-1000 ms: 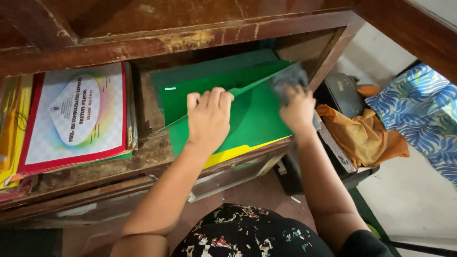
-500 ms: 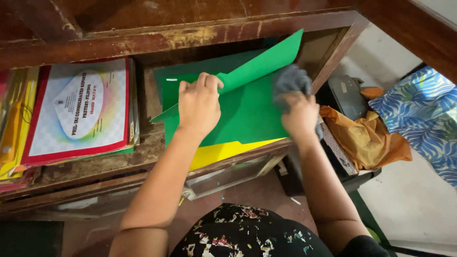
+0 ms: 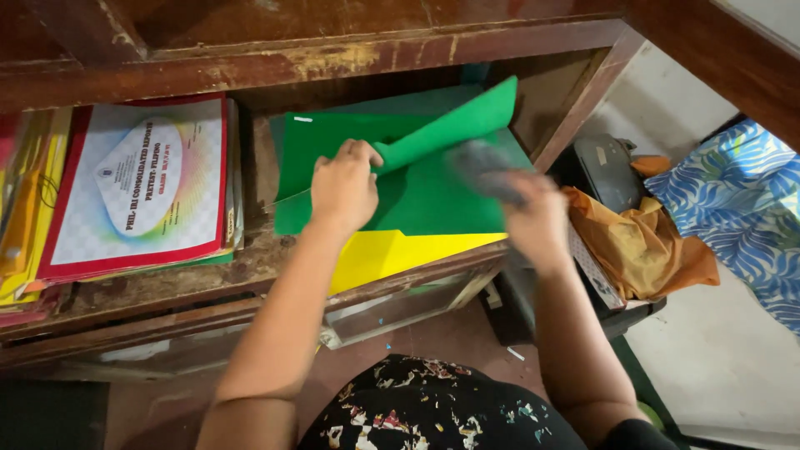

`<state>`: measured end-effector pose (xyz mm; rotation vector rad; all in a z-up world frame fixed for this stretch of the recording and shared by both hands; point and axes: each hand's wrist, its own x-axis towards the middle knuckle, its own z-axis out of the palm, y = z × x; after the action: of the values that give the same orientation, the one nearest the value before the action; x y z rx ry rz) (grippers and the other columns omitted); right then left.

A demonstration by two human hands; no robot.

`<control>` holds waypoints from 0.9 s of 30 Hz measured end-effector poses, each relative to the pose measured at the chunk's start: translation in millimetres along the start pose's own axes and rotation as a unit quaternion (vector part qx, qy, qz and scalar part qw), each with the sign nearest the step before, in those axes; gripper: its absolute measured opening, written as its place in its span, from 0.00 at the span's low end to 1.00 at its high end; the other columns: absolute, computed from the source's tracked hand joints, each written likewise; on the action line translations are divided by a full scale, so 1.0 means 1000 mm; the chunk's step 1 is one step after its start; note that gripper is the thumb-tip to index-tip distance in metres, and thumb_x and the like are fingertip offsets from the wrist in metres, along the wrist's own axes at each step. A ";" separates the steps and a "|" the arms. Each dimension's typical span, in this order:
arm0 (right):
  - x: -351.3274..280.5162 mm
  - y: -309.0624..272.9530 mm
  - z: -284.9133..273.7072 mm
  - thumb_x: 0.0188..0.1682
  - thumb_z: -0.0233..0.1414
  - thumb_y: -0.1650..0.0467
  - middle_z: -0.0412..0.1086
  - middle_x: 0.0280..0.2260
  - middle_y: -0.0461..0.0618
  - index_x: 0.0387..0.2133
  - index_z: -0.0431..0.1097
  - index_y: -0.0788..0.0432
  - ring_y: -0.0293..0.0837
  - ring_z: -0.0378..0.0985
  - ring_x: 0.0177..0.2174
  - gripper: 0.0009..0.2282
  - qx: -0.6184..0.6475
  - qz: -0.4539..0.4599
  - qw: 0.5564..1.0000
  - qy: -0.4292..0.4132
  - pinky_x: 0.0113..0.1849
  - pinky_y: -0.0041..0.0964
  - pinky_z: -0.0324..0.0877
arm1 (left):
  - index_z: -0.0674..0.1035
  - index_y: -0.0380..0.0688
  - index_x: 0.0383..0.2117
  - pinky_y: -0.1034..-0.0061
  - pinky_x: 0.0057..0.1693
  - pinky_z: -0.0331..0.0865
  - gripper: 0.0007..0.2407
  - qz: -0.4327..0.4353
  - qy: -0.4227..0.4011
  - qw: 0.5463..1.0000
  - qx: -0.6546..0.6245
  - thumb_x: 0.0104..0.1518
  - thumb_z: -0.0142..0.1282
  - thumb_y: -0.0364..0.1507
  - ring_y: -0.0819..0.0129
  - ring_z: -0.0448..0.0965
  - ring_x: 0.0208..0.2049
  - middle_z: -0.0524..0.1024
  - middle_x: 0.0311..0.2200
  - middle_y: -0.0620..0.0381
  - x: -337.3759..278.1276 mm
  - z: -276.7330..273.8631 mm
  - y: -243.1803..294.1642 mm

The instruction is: Wiping dust off plastic folders and file organizers using a cloth in an archive room.

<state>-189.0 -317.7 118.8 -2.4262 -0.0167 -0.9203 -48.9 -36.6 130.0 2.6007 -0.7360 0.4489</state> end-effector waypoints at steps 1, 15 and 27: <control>0.001 -0.011 -0.010 0.36 0.56 0.78 0.76 0.41 0.58 0.42 0.79 0.54 0.64 0.78 0.44 0.19 0.000 -0.003 1.000 0.000 0.47 0.54 0.72 | 0.74 0.58 0.37 0.61 0.49 0.68 0.11 -0.001 0.002 1.000 0.000 0.51 0.62 0.26 0.58 0.82 0.41 0.72 0.39 0.65 -0.001 0.002 0.002; 0.035 0.024 0.042 0.31 0.46 0.85 0.71 0.45 0.59 0.46 0.75 0.58 0.62 0.72 0.47 0.27 -0.073 -0.122 0.959 0.245 0.45 0.52 0.63 | 0.77 0.58 0.35 0.64 0.45 0.67 0.12 0.096 0.017 0.995 0.034 0.45 0.57 0.23 0.62 0.82 0.34 0.71 0.35 0.68 -0.028 0.006 0.044; -0.011 -0.073 0.100 0.38 0.48 0.89 0.60 0.51 0.62 0.58 0.62 0.63 0.67 0.63 0.55 0.29 0.116 -0.085 0.972 0.187 0.58 0.58 0.58 | 0.69 0.48 0.59 0.55 0.51 0.72 0.24 0.148 -0.022 0.988 0.040 0.53 0.52 0.18 0.52 0.84 0.45 0.68 0.56 0.51 -0.040 -0.022 0.072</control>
<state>-150.8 -204.4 85.4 -2.0295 -0.1861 -1.3598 -125.0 -66.1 153.6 2.5907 -1.1483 0.5181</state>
